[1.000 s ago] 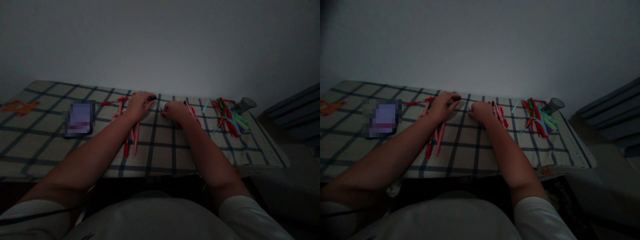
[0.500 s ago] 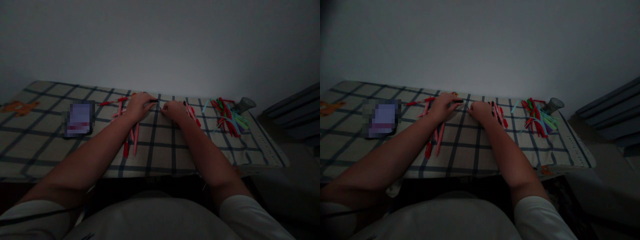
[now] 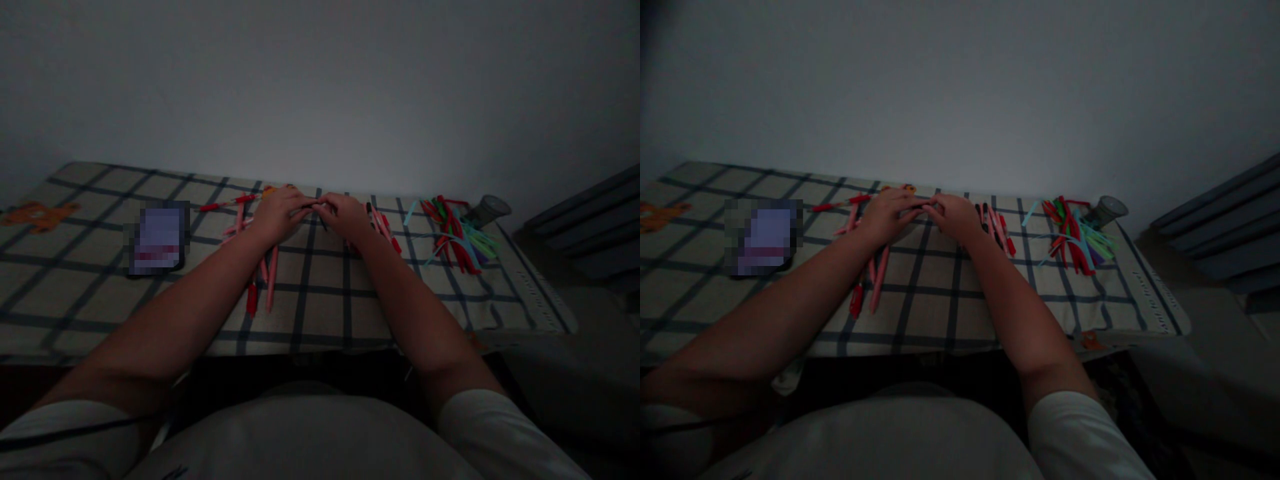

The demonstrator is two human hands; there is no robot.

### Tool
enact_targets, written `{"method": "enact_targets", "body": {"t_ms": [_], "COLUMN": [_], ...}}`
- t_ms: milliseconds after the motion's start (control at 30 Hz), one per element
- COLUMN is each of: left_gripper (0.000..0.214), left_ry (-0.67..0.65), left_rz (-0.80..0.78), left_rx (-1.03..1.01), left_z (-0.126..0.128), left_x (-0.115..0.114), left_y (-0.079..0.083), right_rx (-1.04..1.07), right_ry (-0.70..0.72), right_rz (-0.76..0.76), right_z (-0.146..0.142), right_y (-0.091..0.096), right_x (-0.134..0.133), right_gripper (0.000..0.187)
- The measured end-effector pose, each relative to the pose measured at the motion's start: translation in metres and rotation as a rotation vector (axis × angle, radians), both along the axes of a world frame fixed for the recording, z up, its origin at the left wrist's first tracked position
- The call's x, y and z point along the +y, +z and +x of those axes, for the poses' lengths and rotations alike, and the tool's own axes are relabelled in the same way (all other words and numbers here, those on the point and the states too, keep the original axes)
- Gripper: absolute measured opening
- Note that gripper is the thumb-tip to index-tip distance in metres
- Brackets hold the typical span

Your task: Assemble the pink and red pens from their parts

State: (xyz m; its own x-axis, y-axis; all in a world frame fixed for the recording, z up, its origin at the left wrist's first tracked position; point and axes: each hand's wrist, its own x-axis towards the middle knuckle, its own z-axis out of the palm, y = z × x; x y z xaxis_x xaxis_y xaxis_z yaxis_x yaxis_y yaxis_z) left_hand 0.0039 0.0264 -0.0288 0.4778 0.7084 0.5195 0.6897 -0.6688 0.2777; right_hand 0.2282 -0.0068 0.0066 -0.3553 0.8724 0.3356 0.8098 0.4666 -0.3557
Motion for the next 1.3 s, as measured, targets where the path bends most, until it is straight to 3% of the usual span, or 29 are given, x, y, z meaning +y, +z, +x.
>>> {"method": "enact_targets", "body": {"t_ms": [467, 1000, 1300], "left_gripper": [0.030, 0.027, 0.027], "left_ry": [0.097, 0.151, 0.166], "left_rz": [-0.046, -0.021, -0.017], "left_rx": [-0.041, -0.085, -0.126], "left_z": [0.0010, 0.0010, 0.0016], "left_x": [-0.0003, -0.0029, -0.0040], "left_y": [0.0029, 0.0033, 0.0054], "right_rx": [0.222, 0.331, 0.319], "right_ry": [-0.081, -0.115, -0.230], "right_rz": [-0.009, 0.014, 0.046], "right_z": [0.0023, 0.0039, 0.0077], "right_y": [-0.0008, 0.0025, -0.0022], "right_x": [0.0035, 0.0036, 0.0093], "right_gripper": [0.028, 0.023, 0.025]}}
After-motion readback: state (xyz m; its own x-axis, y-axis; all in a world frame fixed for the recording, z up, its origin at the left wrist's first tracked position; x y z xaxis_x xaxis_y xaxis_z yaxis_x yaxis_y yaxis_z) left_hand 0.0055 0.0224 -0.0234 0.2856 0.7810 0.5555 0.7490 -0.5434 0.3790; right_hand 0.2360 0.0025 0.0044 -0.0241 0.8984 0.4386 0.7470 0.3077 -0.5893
